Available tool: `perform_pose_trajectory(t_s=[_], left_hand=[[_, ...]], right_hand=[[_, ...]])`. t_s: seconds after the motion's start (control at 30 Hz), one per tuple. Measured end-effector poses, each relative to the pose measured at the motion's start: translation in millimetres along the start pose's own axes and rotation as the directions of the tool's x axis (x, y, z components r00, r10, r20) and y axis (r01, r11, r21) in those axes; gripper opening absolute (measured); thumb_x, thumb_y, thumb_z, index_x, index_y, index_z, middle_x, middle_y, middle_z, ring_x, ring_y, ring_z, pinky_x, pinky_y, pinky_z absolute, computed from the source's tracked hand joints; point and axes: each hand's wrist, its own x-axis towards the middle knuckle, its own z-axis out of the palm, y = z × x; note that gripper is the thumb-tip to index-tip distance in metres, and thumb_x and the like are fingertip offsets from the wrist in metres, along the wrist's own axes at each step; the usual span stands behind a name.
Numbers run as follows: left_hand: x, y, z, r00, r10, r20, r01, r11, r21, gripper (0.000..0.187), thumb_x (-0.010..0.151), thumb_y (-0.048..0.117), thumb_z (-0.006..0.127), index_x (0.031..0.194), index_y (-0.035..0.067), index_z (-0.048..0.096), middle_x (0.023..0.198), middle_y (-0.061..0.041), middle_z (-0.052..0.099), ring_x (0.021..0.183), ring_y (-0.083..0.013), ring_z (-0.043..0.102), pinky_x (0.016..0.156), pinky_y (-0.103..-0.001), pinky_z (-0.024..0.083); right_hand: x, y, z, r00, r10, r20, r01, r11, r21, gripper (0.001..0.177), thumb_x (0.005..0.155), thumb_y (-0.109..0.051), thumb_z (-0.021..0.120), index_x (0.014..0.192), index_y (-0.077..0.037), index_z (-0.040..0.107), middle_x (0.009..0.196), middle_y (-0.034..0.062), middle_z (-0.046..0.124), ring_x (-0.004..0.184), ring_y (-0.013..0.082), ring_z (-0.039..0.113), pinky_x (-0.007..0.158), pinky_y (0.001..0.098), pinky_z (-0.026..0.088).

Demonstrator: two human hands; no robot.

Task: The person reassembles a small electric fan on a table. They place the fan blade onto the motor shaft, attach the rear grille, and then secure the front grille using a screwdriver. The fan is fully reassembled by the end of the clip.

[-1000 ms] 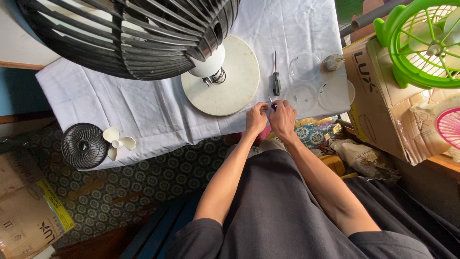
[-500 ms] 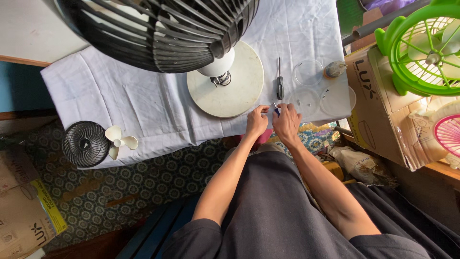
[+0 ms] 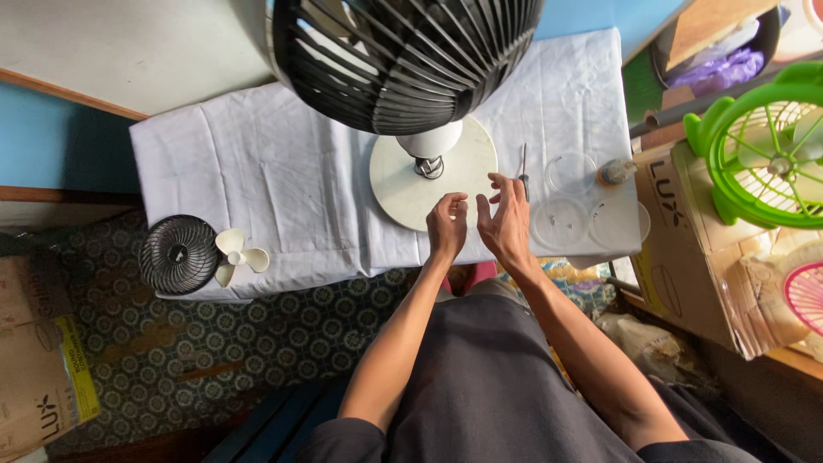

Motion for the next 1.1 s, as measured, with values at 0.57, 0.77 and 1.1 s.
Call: perform_pose_trajectory(t_s=[0.57, 0.77, 1.1], left_hand=[[52, 81, -97, 0.893, 0.126, -0.432, -0.195, 0.973, -0.12, 0.034, 0.102, 0.036, 0.057, 0.107, 0.003, 0.068, 0.104, -0.009, 0.071, 0.09, -0.0215, 0.066, 0.073, -0.034, 0.05], [78, 106, -116, 0.86, 0.163, -0.484, -0.294, 0.933, -0.208, 0.034, 0.102, 0.03, 0.054, 0.121, 0.003, 0.064, 0.119, -0.011, 0.066, 0.107, -0.0232, 0.063, 0.082, -0.036, 0.052], [148, 165, -182, 0.789, 0.192, -0.584, -0.493, 0.765, -0.414, 0.04, 0.102, 0.031, 0.05, 0.131, 0.005, 0.059, 0.129, -0.011, 0.064, 0.116, -0.0235, 0.062, 0.093, -0.037, 0.052]], right_hand=[[59, -109, -16, 0.944, -0.311, -0.108, 0.327, 0.925, 0.193, 0.104, 0.089, -0.044, 0.083, 0.157, 0.003, 0.02, 0.148, 0.0257, 0.039, 0.126, 0.0374, 0.055, 0.104, 0.0539, 0.047], [62, -123, -26, 0.918, -0.354, -0.177, 0.388, 0.895, 0.221, 0.122, 0.087, -0.049, 0.084, 0.164, 0.0, 0.003, 0.161, 0.0291, 0.029, 0.143, 0.0429, 0.047, 0.112, 0.057, 0.044], [71, -152, -63, 0.886, -0.34, -0.314, 0.421, 0.875, 0.241, 0.127, 0.089, -0.052, 0.08, 0.167, -0.005, -0.008, 0.172, 0.0281, 0.017, 0.152, 0.0437, 0.039, 0.121, 0.0583, 0.036]])
